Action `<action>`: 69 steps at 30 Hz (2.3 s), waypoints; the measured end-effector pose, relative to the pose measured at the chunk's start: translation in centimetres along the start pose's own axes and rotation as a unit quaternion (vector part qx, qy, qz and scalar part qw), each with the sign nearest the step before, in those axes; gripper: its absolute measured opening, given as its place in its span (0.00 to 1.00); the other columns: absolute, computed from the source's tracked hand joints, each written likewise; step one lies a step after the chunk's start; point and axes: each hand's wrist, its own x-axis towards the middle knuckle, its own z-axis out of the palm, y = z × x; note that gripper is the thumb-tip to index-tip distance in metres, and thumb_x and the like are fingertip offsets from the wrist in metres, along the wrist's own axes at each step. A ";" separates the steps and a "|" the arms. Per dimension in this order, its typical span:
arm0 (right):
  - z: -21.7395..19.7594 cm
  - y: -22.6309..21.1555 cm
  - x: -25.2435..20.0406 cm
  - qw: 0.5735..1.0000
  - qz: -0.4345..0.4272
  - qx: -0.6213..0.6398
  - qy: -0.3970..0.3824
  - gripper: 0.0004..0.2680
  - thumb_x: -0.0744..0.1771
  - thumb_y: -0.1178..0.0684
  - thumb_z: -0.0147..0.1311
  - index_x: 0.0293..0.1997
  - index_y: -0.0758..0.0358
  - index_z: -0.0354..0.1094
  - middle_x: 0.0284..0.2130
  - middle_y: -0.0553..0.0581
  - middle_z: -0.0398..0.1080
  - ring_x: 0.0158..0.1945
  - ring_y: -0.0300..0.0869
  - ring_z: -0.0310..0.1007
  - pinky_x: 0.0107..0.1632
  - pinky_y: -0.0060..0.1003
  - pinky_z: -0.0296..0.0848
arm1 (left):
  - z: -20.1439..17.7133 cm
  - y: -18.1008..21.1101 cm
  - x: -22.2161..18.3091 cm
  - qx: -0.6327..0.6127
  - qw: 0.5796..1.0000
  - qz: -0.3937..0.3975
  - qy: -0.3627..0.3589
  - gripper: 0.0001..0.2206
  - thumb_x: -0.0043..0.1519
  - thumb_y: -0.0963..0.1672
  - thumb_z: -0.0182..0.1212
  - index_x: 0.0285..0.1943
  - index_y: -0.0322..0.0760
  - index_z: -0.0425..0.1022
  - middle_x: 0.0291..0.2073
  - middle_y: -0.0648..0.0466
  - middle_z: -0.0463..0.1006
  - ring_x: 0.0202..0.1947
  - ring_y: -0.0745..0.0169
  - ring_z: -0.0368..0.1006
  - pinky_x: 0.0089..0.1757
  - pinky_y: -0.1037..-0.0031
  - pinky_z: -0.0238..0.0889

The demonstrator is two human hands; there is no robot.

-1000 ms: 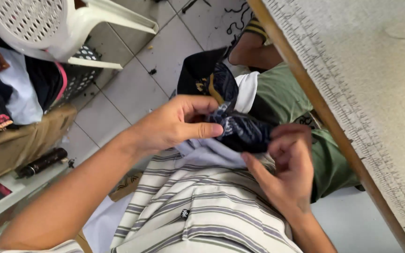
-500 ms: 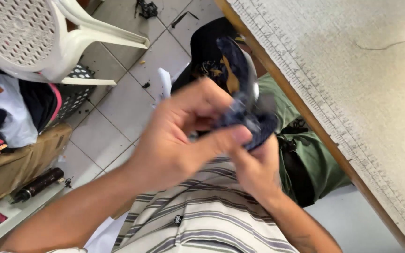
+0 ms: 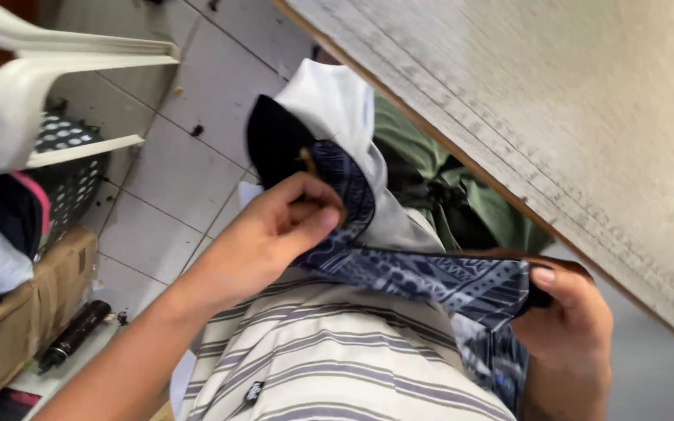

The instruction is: Inspecting small fabric components and trimming excess threads using scissors at a sewing workstation.

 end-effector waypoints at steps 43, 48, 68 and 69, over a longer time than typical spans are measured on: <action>7.5 -10.5 8.8 0.920 0.020 -0.390 0.017 0.08 0.69 0.71 0.65 0.34 0.83 0.69 0.29 0.70 0.70 0.28 0.47 0.64 0.32 0.37 0.61 | 0.6 6.0 -6.7 0.314 0.902 0.268 -0.127 0.09 0.67 0.35 0.47 0.40 0.38 0.70 0.31 0.58 0.72 0.30 0.63 0.67 0.39 0.71 0.54; 7.1 -8.9 9.0 0.936 -0.046 -0.347 -0.015 0.06 0.66 0.66 0.61 0.31 0.80 0.69 0.33 0.75 0.71 0.34 0.54 0.71 0.41 0.43 0.71 | -1.5 5.4 -6.6 0.303 0.910 0.211 -0.188 0.07 0.66 0.40 0.54 0.51 0.40 0.73 0.37 0.58 0.80 0.31 0.57 0.71 0.41 0.67 0.61; 5.2 -6.1 3.1 0.932 0.245 0.265 0.010 0.15 0.65 0.67 0.54 0.58 0.83 0.66 0.45 0.76 0.77 0.51 0.58 0.80 0.60 0.53 0.79 | 1.7 8.7 2.8 0.283 0.865 0.317 -0.266 0.11 0.67 0.44 0.53 0.30 0.39 0.64 0.19 0.59 0.68 0.18 0.67 0.61 0.24 0.73 0.51; 5.2 -6.4 3.6 0.933 0.246 0.265 0.010 0.15 0.65 0.67 0.54 0.58 0.83 0.66 0.45 0.76 0.77 0.51 0.58 0.80 0.60 0.53 0.79 | 2.2 9.1 3.0 0.283 0.865 0.317 -0.267 0.11 0.67 0.44 0.53 0.30 0.39 0.64 0.19 0.59 0.68 0.18 0.67 0.61 0.24 0.73 0.51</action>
